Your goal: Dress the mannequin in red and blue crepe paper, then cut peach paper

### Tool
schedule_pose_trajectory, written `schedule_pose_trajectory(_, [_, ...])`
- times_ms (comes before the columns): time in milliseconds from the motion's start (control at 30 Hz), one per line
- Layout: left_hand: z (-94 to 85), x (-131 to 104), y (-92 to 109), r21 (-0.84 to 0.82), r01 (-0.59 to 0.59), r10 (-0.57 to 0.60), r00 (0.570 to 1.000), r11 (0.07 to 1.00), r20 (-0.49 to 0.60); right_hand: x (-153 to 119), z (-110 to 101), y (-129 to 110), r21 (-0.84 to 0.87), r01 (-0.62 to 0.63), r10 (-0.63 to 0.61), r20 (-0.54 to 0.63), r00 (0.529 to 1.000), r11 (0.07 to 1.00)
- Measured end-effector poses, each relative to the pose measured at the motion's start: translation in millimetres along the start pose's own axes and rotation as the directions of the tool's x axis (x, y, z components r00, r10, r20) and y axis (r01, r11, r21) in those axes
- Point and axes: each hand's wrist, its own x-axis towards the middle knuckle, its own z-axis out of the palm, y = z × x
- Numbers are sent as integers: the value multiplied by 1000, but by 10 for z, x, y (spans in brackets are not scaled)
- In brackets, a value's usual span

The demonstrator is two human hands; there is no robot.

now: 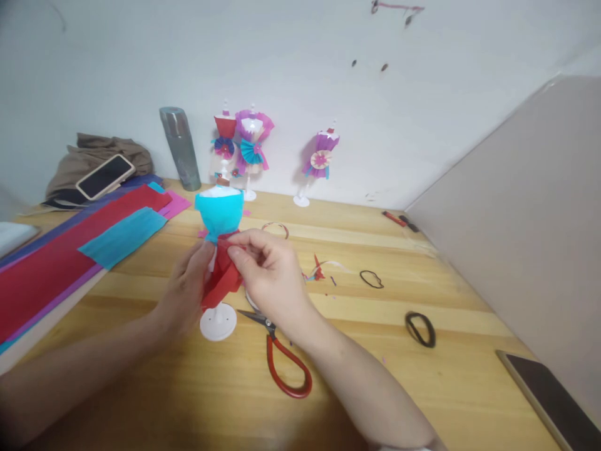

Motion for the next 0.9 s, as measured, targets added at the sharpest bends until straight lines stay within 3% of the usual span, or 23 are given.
schedule_pose_trajectory(267, [-45,28,-46,-133,32,-17,994,991,110,-24,15,2,37,39,-41,48,998,999])
schedule_pose_trajectory(500, [28,2,65,-243,74,-55,995,967,86,-22,20,-4,27,-4,4,26,1000,1000])
schedule_pose_trajectory(900, [77,7,226,-276,159,-134,985,948,109,1,-6,12,-14,-79,78,-23,997,997])
